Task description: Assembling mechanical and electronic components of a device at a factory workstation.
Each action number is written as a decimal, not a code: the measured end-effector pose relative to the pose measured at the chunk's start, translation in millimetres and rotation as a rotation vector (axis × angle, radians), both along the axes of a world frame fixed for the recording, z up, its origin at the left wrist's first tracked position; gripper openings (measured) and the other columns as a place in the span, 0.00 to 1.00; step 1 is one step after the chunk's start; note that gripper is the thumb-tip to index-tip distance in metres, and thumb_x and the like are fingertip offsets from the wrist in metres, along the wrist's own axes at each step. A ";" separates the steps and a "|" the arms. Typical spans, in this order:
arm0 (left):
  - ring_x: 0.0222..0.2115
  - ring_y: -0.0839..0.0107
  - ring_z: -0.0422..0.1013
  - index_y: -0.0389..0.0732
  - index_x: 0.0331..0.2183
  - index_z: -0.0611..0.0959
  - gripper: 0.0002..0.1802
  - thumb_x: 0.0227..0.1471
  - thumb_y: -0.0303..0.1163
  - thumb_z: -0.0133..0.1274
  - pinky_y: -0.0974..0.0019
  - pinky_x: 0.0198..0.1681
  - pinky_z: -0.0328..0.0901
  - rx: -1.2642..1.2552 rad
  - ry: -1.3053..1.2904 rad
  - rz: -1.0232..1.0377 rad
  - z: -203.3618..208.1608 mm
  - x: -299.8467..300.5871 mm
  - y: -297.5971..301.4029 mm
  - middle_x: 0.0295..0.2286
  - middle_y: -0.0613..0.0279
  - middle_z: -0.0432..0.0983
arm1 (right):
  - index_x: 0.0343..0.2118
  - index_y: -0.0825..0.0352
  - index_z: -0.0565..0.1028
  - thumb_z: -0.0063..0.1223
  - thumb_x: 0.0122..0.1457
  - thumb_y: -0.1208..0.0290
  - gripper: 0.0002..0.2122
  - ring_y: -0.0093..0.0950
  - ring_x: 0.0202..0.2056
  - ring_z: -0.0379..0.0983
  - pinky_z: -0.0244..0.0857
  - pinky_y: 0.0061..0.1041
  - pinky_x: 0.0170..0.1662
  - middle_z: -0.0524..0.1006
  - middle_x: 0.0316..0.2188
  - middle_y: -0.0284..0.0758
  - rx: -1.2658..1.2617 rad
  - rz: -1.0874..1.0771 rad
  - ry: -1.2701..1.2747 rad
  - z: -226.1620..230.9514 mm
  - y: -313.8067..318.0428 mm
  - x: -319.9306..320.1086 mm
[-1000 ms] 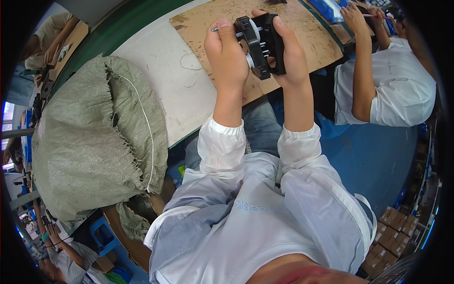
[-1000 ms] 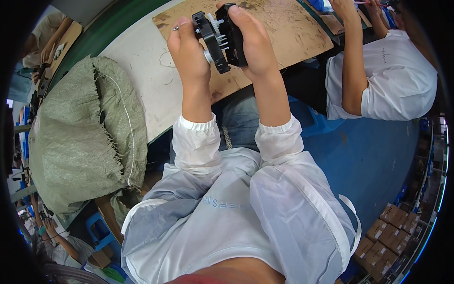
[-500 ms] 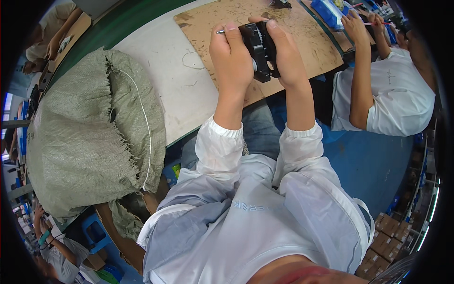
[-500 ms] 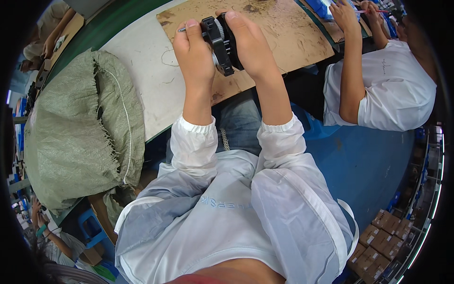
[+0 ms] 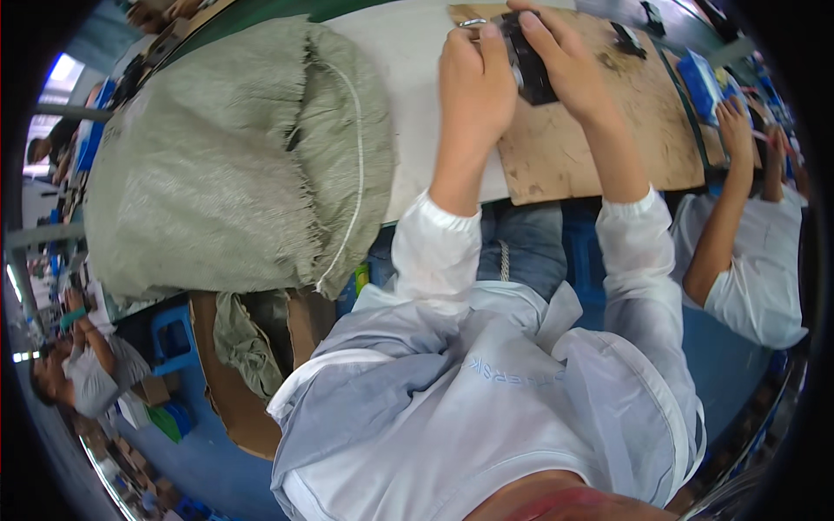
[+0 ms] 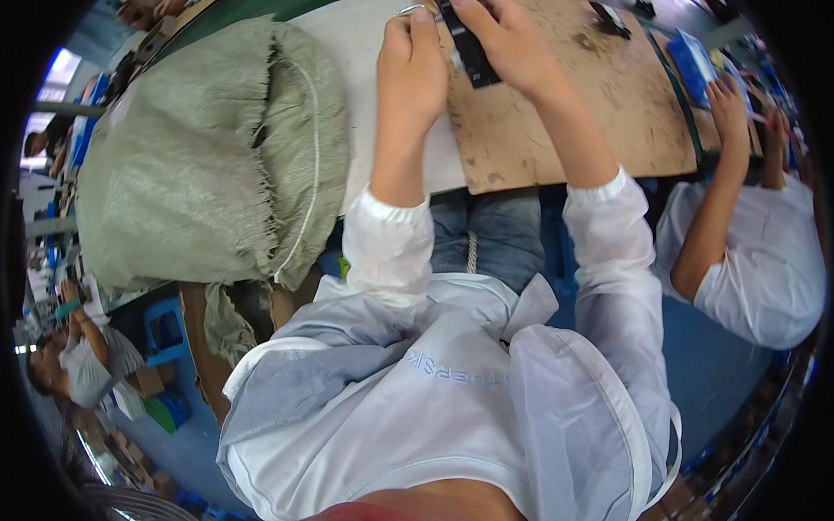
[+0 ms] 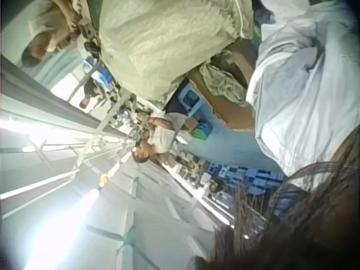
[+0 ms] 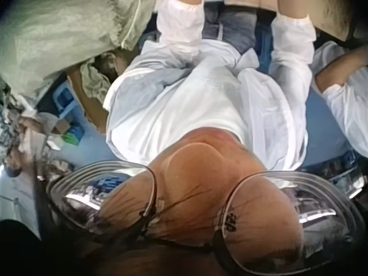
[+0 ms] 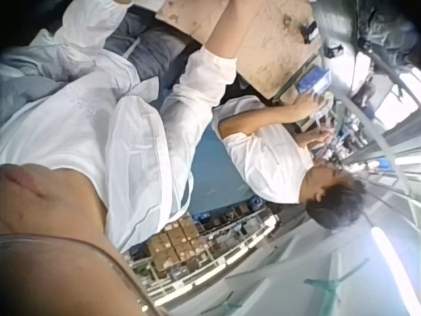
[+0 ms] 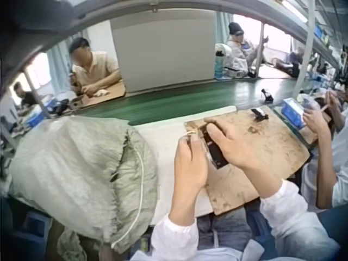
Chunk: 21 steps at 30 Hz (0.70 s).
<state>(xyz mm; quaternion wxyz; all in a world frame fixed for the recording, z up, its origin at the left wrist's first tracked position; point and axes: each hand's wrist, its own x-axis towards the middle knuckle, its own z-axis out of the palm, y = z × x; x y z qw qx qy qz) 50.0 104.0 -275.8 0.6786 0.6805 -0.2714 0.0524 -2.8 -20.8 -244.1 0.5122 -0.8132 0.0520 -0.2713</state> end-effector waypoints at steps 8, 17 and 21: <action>0.39 0.52 0.71 0.41 0.38 0.84 0.14 0.45 0.28 0.55 0.51 0.43 0.65 1.224 -0.438 0.503 -15.8 64.9 164.8 0.34 0.48 0.76 | 0.53 0.75 0.67 0.54 0.60 0.58 0.26 0.50 0.51 0.69 0.63 0.38 0.55 0.72 0.49 0.56 -0.737 -0.400 -0.077 -35.3 -138.6 179.3; 0.39 0.52 0.72 0.45 0.33 0.85 0.08 0.47 0.27 0.55 0.53 0.47 0.61 1.608 -0.317 0.732 -24.7 93.2 172.8 0.34 0.52 0.78 | 0.53 0.78 0.66 0.48 0.55 0.66 0.25 0.56 0.58 0.58 0.51 0.48 0.62 0.64 0.56 0.61 -1.094 -0.386 0.156 -72.1 -109.3 244.4; 0.32 0.58 0.77 0.43 0.37 0.84 0.13 0.45 0.25 0.58 0.56 0.41 0.66 1.436 -0.406 0.561 -5.1 90.0 171.1 0.30 0.53 0.80 | 0.53 0.70 0.70 0.53 0.54 0.71 0.22 0.45 0.56 0.63 0.59 0.41 0.58 0.67 0.56 0.53 -0.964 0.031 0.018 -43.7 -56.6 195.5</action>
